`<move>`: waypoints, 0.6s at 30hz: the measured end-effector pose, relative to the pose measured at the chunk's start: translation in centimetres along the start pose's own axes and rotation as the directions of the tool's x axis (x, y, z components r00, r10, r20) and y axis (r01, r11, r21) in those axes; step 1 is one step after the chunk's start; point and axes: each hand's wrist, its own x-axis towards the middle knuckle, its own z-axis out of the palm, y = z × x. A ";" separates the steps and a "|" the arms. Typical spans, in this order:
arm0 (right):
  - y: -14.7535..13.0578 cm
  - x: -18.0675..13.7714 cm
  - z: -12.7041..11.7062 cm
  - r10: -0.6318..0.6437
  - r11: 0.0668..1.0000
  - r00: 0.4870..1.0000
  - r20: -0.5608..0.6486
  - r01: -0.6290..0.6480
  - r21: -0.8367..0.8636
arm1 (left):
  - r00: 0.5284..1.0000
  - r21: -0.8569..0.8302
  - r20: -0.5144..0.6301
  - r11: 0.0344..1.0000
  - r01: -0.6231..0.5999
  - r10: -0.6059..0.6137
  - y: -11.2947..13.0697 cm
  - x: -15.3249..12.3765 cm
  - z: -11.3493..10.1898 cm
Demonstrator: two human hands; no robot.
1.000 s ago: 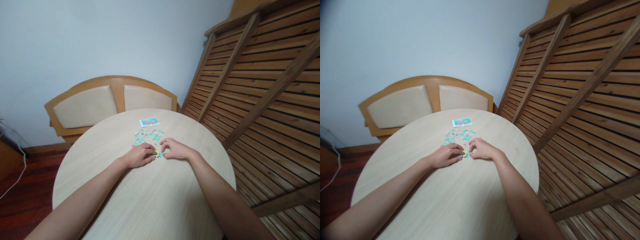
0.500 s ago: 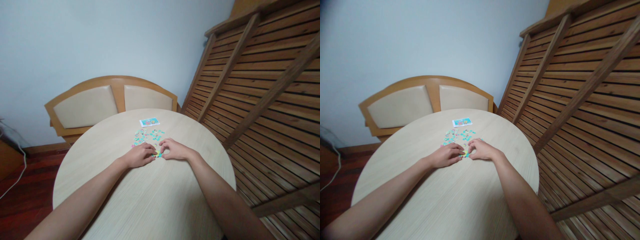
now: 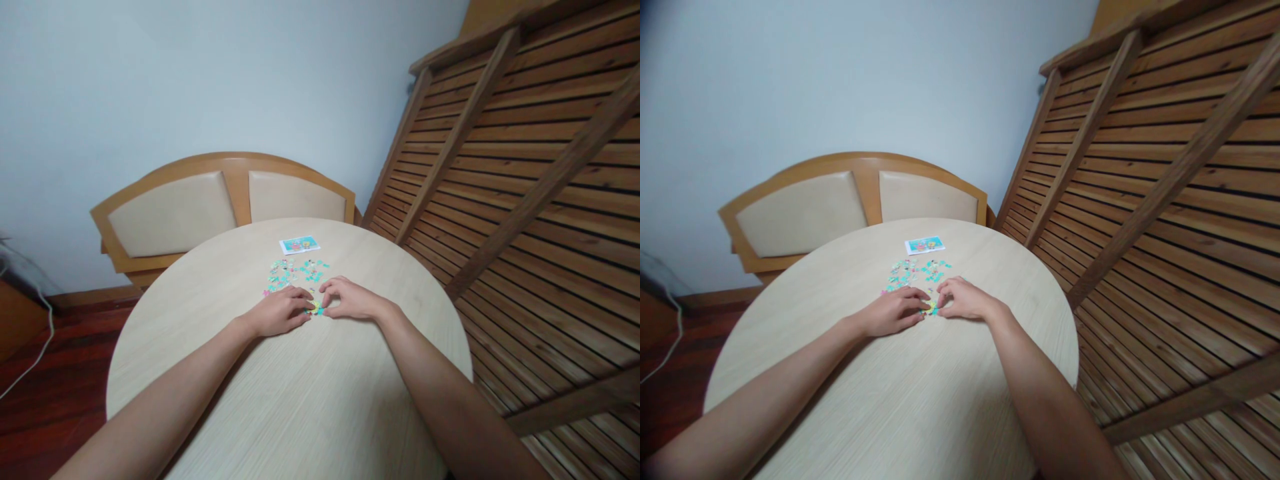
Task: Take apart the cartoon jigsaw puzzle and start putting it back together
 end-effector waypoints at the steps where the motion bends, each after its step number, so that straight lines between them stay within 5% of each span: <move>1: 0.0 0.0 0.0 -0.002 1.000 1.000 -0.002 0.002 0.002 | 1.000 -0.002 -0.001 1.000 0.001 -0.001 0.0 0.0 0.0; 18: 0.1 0.1 0.2 -0.033 0.999 0.999 -0.010 0.033 0.004 | 1.000 -0.004 0.021 1.000 -0.010 0.010 -0.1 0.0 -0.1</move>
